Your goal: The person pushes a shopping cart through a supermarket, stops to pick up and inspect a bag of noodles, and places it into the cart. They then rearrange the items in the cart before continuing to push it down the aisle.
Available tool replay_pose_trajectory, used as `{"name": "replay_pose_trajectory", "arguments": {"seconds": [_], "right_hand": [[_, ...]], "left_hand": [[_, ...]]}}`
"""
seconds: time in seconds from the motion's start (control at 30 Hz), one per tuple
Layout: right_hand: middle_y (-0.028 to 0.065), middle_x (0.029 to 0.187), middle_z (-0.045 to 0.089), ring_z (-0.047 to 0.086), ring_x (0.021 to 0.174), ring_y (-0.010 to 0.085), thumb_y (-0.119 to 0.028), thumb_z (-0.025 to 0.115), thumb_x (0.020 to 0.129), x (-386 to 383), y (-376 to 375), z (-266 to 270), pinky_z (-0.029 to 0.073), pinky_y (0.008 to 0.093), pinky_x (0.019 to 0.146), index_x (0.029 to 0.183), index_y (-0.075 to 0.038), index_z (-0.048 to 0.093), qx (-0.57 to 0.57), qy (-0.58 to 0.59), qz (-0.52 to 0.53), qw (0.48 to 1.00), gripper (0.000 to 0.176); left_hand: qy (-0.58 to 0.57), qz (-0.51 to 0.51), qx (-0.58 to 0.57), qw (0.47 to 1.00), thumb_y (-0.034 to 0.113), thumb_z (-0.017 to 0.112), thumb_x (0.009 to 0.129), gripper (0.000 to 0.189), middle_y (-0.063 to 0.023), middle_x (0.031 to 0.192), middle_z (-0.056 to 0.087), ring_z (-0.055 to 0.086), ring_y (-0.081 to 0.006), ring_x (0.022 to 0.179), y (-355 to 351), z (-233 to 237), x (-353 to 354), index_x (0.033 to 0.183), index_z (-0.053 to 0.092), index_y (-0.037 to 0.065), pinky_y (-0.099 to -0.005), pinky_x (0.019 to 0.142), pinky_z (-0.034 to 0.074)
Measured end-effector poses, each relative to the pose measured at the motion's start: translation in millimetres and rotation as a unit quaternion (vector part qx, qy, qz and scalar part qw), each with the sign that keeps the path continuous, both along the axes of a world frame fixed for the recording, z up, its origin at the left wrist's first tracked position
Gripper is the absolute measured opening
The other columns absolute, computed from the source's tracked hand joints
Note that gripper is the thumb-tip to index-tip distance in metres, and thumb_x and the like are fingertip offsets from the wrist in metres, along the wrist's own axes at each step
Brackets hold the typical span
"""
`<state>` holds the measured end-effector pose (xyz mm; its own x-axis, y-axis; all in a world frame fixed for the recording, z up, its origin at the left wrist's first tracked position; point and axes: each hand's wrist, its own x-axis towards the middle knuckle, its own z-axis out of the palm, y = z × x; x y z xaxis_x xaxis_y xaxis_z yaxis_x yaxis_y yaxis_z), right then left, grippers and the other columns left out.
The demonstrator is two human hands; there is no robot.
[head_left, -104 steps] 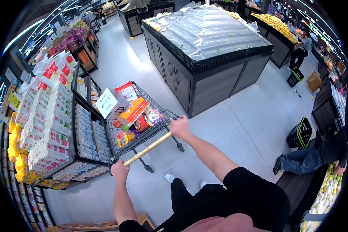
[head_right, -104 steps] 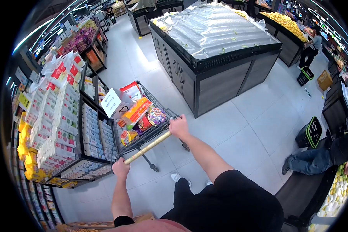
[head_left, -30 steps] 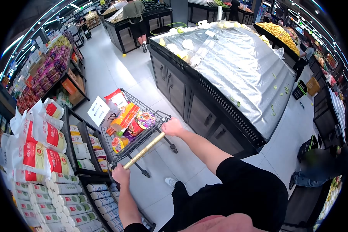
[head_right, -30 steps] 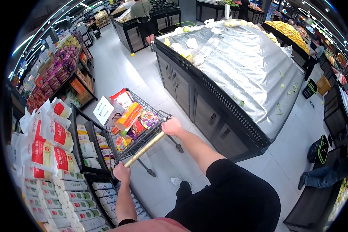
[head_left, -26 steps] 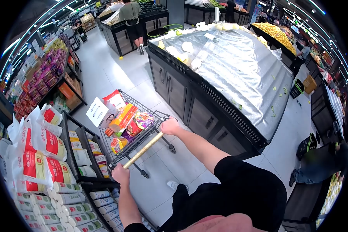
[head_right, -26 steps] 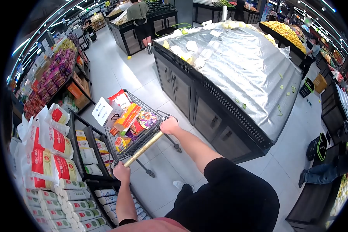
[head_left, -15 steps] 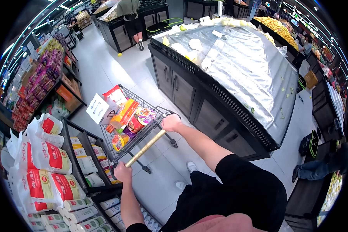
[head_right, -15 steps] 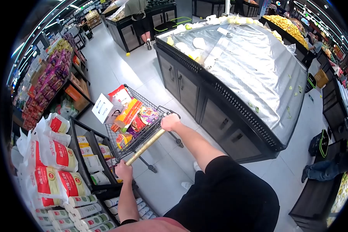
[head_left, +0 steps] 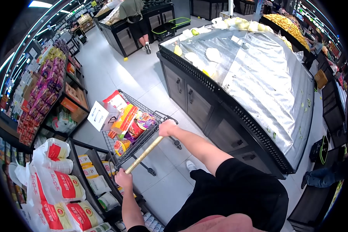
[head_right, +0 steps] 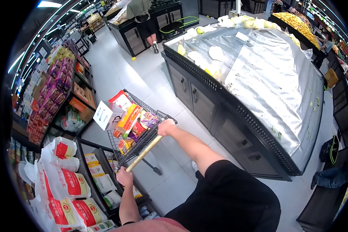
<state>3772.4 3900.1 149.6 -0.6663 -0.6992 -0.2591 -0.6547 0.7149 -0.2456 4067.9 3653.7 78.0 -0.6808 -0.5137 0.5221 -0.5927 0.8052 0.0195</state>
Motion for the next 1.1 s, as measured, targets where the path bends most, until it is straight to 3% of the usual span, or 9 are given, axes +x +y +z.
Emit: {"name": "replay_pose_trajectory", "arguments": {"seconds": [0.1, 0.57, 0.67, 0.83, 1.1], "right_hand": [[0.0104, 0.1, 0.075, 0.072, 0.096, 0.0276, -0.03, 0.054, 0.082, -17, -23, -3, 0.056, 0.0416, 0.08, 0.096, -0.01, 0.077, -0.027, 0.031, 0.011, 0.999, 0.034], [0.0098, 0.089, 0.075, 0.073, 0.086, 0.0282, -0.031, 0.051, 0.085, -92, -104, 34, 0.057, 0.0424, 0.074, 0.086, -0.009, 0.077, -0.057, 0.082, 0.024, 0.995, 0.034], [0.0093, 0.095, 0.076, 0.073, 0.09, 0.0272, -0.03, 0.048, 0.089, -112, -128, 44, 0.055, 0.0423, 0.077, 0.09, -0.011, 0.078, -0.037, 0.071, 0.017, 0.997, 0.036], [0.0104, 0.088, 0.075, 0.072, 0.085, 0.0294, -0.031, 0.048, 0.088, -160, -178, 43, 0.056, 0.0421, 0.075, 0.083, -0.009, 0.077, -0.086, 0.093, 0.006, 0.992, 0.036], [0.013, 0.1, 0.074, 0.071, 0.096, 0.0295, -0.034, 0.043, 0.092, -245, -250, 61, 0.054, 0.0436, 0.084, 0.094, -0.01, 0.076, -0.043, 0.076, 0.021, 0.996, 0.041]], "left_hand": [[-0.008, 0.006, 0.011, 1.0, 0.013, 0.07, 0.067, 0.011, -0.0107, 0.068, 0.065, 0.062, -0.0332, 0.065, -23, 5, -16, 0.073, 0.062, 0.011, -0.0442, 0.066, 0.045], [0.008, 0.019, 0.013, 1.0, 0.013, 0.074, 0.07, 0.012, -0.0103, 0.072, 0.066, 0.063, -0.0343, 0.07, -91, 37, -90, 0.076, 0.063, 0.011, -0.0449, 0.067, 0.048], [-0.002, 0.02, 0.054, 0.998, 0.011, 0.07, 0.071, 0.011, -0.0118, 0.077, 0.067, 0.062, -0.0362, 0.073, -115, 46, -109, 0.081, 0.064, 0.01, -0.0479, 0.068, 0.047], [0.023, 0.028, 0.01, 0.999, 0.013, 0.073, 0.07, 0.012, -0.0088, 0.07, 0.065, 0.063, -0.0319, 0.067, -162, 57, -154, 0.076, 0.062, 0.012, -0.0438, 0.068, 0.047], [0.082, -0.025, -0.004, 0.996, 0.011, 0.072, 0.067, 0.012, -0.0076, 0.064, 0.062, 0.062, -0.0295, 0.063, -240, 75, -241, 0.072, 0.061, 0.013, -0.0422, 0.063, 0.044]]}}
